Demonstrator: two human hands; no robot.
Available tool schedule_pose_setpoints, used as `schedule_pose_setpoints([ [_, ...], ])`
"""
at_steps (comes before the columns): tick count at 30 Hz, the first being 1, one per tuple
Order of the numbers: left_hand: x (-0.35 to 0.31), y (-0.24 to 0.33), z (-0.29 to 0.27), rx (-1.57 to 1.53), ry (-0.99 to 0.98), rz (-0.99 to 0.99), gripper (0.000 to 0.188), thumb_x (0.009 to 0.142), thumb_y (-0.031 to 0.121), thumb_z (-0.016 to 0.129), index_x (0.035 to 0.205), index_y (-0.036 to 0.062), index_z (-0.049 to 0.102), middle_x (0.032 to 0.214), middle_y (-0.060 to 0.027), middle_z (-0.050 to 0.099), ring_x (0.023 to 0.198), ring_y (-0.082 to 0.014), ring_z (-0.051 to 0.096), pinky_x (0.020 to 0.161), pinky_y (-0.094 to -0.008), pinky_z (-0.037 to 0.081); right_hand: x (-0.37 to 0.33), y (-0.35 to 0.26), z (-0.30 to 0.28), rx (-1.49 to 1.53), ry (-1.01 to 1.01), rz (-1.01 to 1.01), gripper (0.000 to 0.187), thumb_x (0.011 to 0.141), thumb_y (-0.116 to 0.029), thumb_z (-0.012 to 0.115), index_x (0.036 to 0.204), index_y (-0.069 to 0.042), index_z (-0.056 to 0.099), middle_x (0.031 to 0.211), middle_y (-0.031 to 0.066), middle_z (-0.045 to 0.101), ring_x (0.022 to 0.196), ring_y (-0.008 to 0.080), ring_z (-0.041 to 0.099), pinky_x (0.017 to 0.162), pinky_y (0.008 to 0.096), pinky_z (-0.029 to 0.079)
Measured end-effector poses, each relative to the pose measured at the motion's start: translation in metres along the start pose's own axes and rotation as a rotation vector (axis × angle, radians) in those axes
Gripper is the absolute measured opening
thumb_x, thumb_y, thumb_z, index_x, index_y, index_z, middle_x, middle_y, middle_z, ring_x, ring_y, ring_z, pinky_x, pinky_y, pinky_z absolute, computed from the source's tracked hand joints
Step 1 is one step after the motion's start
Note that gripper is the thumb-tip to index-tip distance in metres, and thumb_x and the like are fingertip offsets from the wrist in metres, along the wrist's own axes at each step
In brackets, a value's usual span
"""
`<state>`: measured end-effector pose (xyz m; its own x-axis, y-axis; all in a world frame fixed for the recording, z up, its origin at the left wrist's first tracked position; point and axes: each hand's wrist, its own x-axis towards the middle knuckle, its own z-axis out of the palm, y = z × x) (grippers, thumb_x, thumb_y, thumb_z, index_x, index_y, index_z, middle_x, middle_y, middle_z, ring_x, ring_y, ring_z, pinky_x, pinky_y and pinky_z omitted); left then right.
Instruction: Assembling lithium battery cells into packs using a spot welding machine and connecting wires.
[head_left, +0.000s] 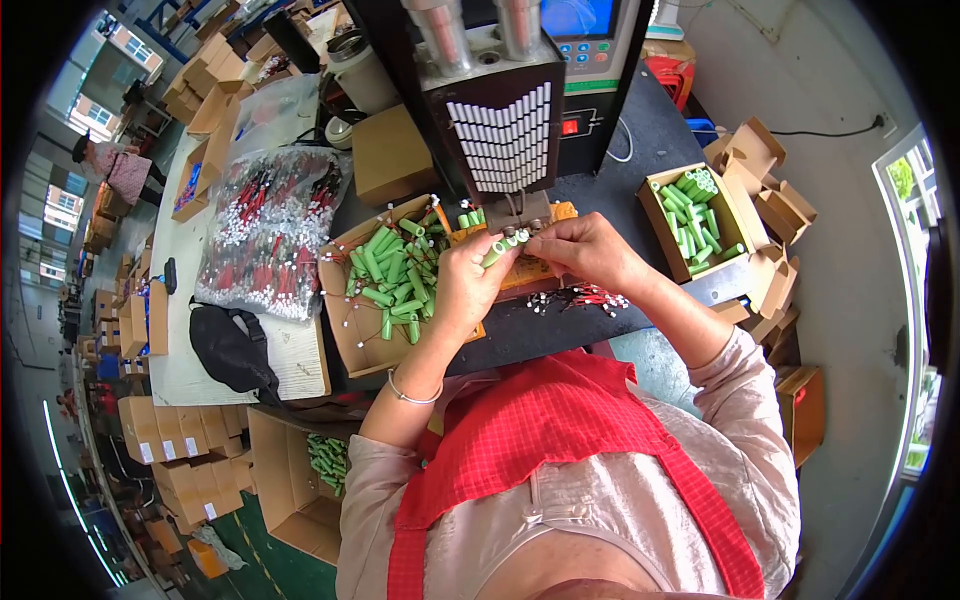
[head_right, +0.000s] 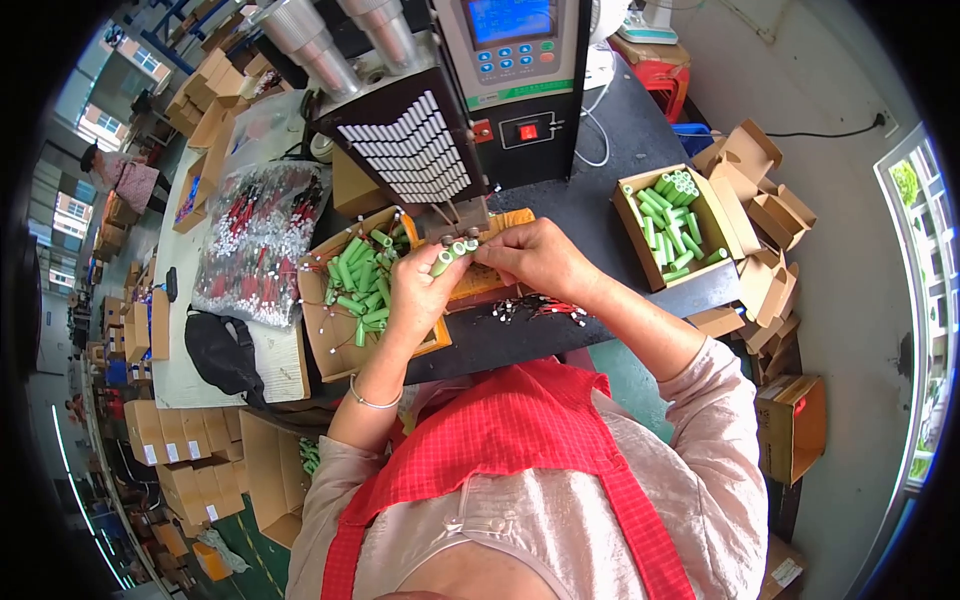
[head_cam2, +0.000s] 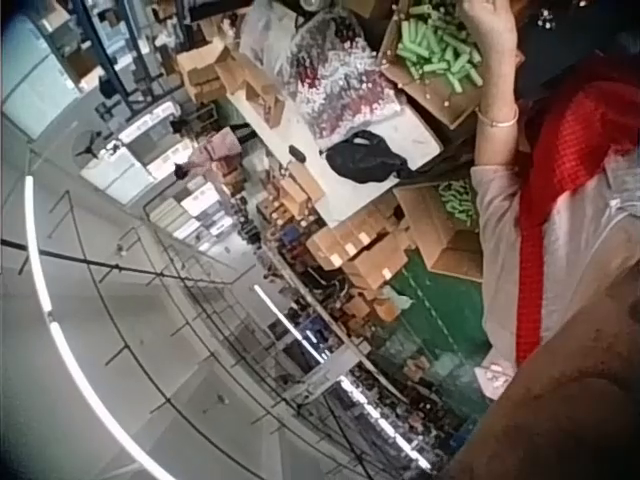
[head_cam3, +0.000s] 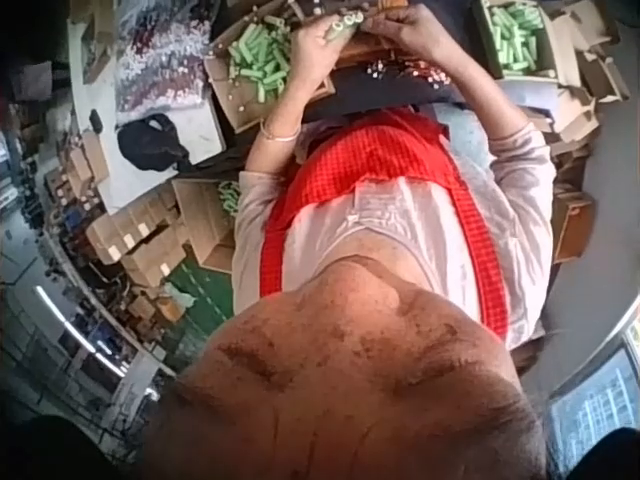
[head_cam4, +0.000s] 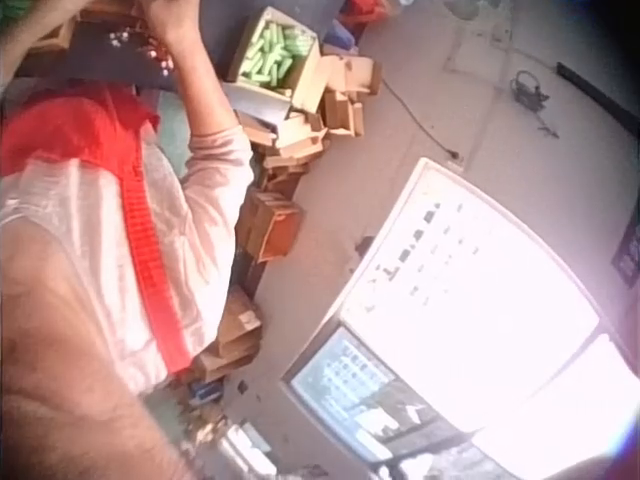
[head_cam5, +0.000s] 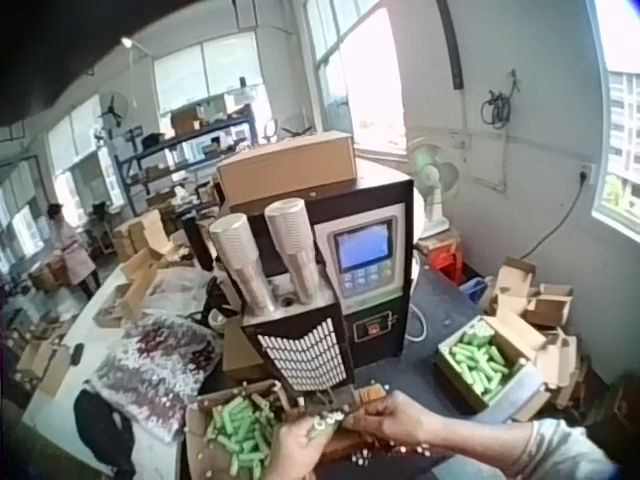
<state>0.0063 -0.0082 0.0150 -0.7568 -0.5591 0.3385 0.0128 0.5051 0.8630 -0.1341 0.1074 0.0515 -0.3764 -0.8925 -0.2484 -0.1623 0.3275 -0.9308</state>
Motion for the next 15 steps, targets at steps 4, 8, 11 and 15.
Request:
schedule_pose_setpoints([
  [4, -0.003, -0.007, 0.0, 0.017, -0.007, -0.138, 0.014, 0.077, 0.005, 0.065, 0.09, 0.0014, 0.063, 0.071, -0.0079, 0.062, 0.061, -0.0109, 0.057, 0.057, -0.0259, 0.045, 0.003, 0.003, 0.003, 0.044, -0.015, 0.001, 0.021, 0.085, -0.022, 0.06, 0.08, -0.002, 0.067, 0.057, -0.0022, 0.054, 0.053, 0.0042, 0.047, 0.049, 0.0214, 0.039],
  [8, 0.0, -0.003, 0.001, -0.058, -0.026, -0.161, 0.014, 0.078, 0.006, 0.065, 0.091, 0.0013, 0.064, 0.073, -0.0023, 0.064, 0.063, -0.0058, 0.054, 0.057, -0.0238, 0.045, 0.001, 0.009, -0.003, 0.031, -0.053, -0.05, 0.025, 0.087, -0.025, 0.057, 0.087, -0.002, 0.067, 0.061, -0.0016, 0.056, 0.053, 0.0044, 0.049, 0.051, 0.0205, 0.043],
  [11, -0.001, -0.001, -0.019, -0.198, -0.038, -0.305, 0.021, 0.08, 0.008, 0.065, 0.101, 0.0016, 0.062, 0.079, -0.0003, 0.062, 0.067, -0.0052, 0.055, 0.059, -0.0199, 0.045, -0.007, 0.016, -0.024, 0.015, 0.09, -0.203, 0.025, 0.088, -0.023, 0.056, 0.097, 0.0, 0.063, 0.075, 0.0018, 0.061, 0.065, 0.0054, 0.054, 0.059, 0.021, 0.046],
  [15, -0.012, -0.023, -0.068, -0.193, 0.138, -0.37, 0.024, 0.082, 0.011, 0.062, 0.106, 0.0032, 0.06, 0.082, 0.0002, 0.06, 0.067, -0.0061, 0.054, 0.058, -0.0186, 0.044, -0.035, 0.045, -0.069, -0.342, 0.203, -0.193, 0.009, 0.08, -0.007, 0.059, 0.085, 0.0, 0.062, 0.076, 0.0056, 0.061, 0.069, 0.0112, 0.058, 0.061, 0.0238, 0.047],
])
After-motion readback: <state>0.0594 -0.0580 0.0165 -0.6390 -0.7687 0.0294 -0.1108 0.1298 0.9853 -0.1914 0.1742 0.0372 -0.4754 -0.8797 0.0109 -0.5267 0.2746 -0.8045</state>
